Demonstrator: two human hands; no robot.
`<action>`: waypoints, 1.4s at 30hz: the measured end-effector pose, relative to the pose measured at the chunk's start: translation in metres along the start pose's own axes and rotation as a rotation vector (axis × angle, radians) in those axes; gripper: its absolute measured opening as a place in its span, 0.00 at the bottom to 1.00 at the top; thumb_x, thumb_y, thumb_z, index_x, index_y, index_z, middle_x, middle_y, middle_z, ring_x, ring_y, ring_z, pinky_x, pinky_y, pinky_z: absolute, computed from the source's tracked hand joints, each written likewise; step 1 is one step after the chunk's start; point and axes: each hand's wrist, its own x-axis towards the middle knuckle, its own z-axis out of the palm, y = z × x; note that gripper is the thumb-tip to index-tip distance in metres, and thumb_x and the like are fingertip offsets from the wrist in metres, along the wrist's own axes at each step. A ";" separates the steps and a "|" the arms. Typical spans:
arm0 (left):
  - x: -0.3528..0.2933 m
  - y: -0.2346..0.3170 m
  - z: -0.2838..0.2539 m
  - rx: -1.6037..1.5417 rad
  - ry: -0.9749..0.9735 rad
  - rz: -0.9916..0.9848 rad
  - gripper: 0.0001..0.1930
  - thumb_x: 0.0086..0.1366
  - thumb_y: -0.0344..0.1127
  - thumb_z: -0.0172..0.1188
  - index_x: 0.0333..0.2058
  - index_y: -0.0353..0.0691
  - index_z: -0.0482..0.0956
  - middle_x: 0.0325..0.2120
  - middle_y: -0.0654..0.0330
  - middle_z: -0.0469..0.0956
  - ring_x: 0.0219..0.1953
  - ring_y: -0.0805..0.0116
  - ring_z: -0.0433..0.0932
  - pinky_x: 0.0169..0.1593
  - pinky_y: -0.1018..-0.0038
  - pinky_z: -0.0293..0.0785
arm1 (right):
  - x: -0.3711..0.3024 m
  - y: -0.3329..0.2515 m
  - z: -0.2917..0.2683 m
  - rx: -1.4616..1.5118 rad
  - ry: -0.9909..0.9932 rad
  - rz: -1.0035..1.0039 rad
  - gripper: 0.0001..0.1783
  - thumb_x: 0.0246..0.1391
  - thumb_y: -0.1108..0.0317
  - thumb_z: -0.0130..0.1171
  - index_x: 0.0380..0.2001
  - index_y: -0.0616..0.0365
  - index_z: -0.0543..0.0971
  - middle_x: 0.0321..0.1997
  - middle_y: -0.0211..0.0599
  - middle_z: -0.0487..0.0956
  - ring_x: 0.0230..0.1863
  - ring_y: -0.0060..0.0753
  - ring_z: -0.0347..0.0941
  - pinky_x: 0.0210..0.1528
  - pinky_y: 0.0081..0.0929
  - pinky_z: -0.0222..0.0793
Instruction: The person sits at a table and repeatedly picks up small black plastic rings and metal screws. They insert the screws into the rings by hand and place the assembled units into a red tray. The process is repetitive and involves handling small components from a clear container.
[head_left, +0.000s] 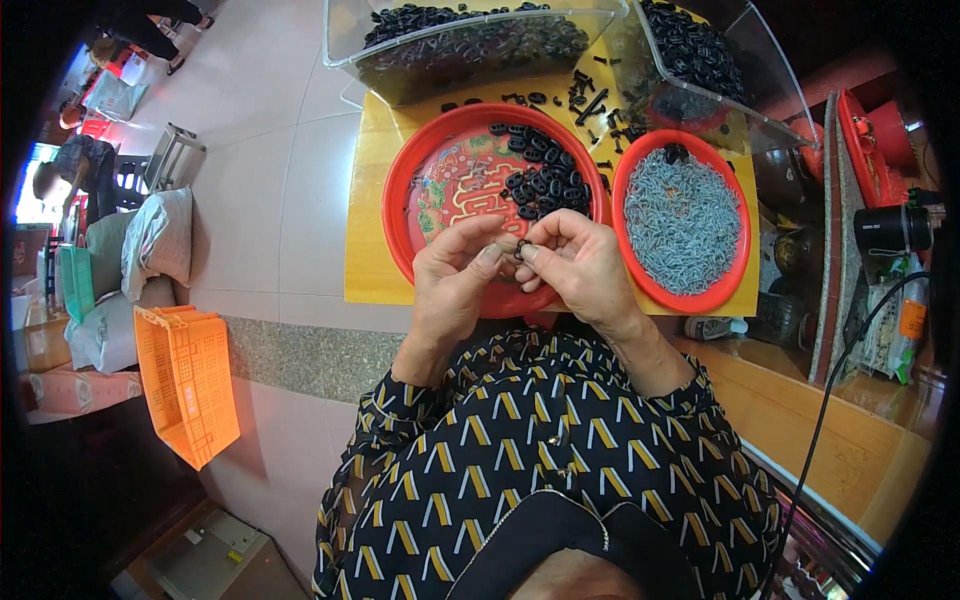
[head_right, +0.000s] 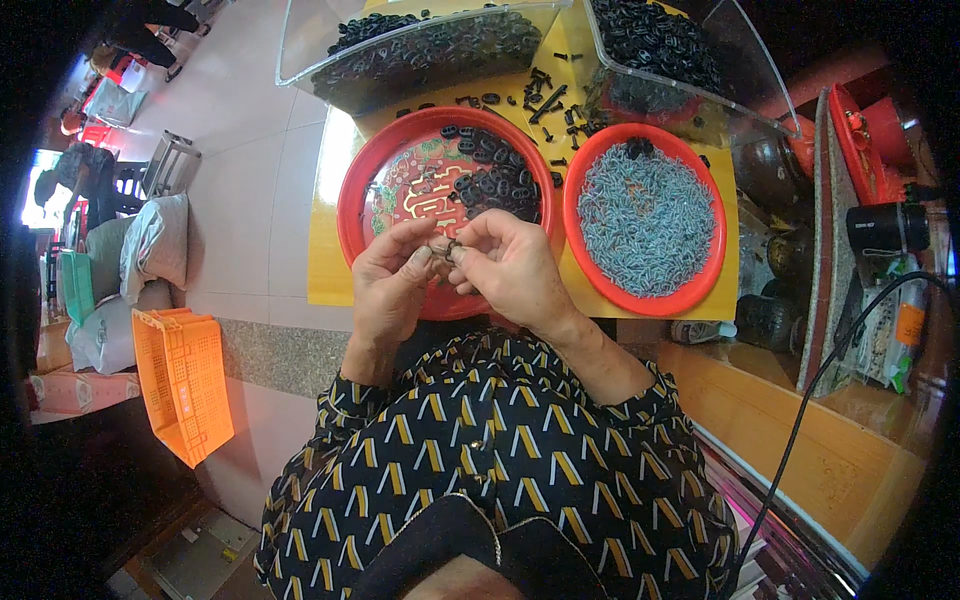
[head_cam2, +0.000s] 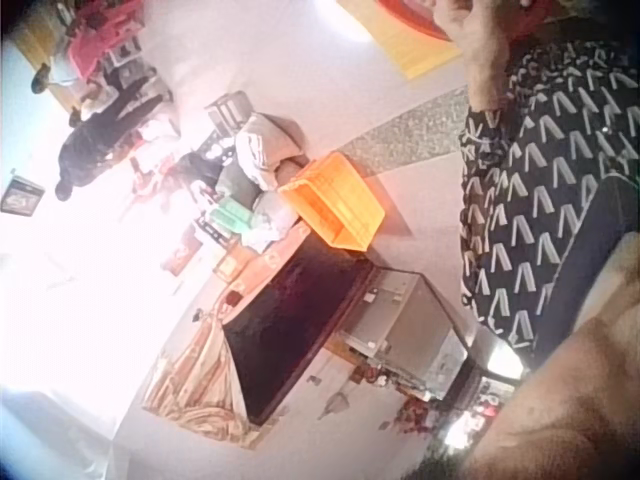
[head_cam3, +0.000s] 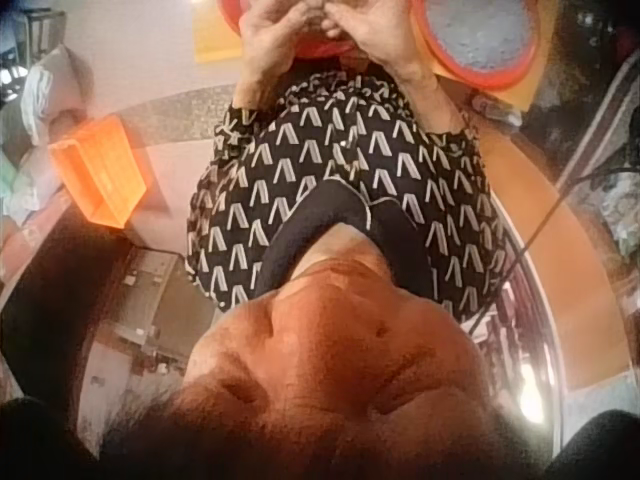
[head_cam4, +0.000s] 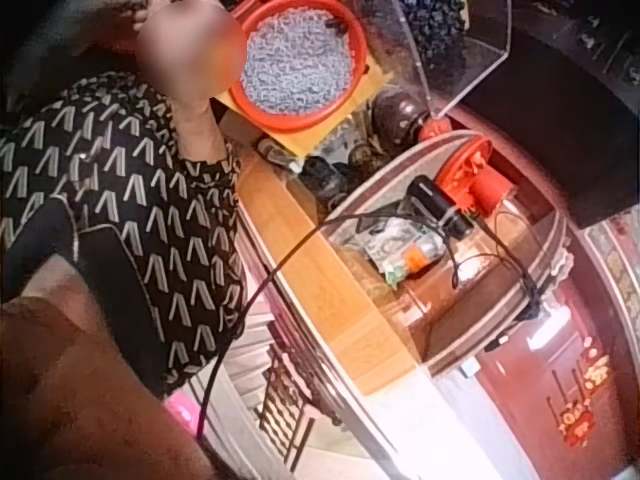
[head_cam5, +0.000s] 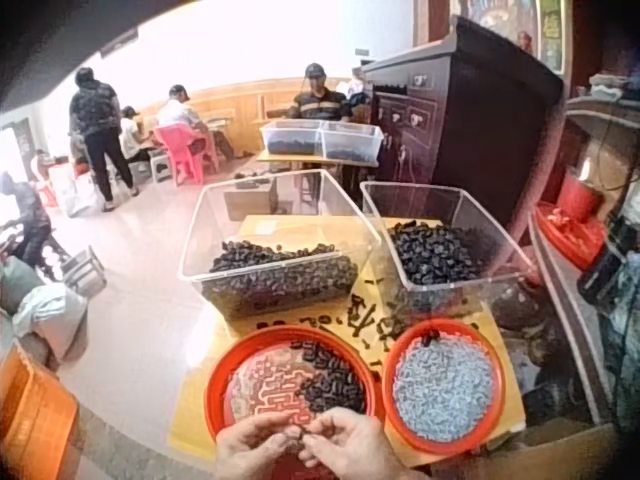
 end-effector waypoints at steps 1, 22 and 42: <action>0.000 0.001 -0.003 0.014 -0.030 0.000 0.08 0.55 0.25 0.55 0.35 0.31 0.73 0.29 0.60 0.76 0.30 0.75 0.74 0.35 0.79 0.72 | -0.001 0.000 -0.001 -0.009 -0.007 0.001 0.04 0.47 0.78 0.51 0.28 0.66 0.70 0.26 0.32 0.73 0.24 0.21 0.73 0.25 0.17 0.72; 0.003 0.001 -0.001 0.753 -0.184 0.257 0.04 0.57 0.25 0.50 0.25 0.33 0.69 0.16 0.62 0.67 0.19 0.78 0.64 0.22 0.80 0.60 | -0.007 0.000 -0.002 -0.063 -0.007 -0.032 0.02 0.46 0.79 0.51 0.26 0.65 0.69 0.23 0.31 0.72 0.23 0.19 0.72 0.23 0.16 0.70; 0.007 0.027 -0.043 1.132 0.050 0.427 0.07 0.53 0.23 0.53 0.33 0.30 0.71 0.25 0.56 0.71 0.27 0.67 0.72 0.32 0.77 0.69 | -0.002 0.007 -0.021 -0.012 0.017 -0.015 0.07 0.50 0.75 0.50 0.32 0.67 0.70 0.27 0.34 0.73 0.25 0.19 0.71 0.26 0.15 0.68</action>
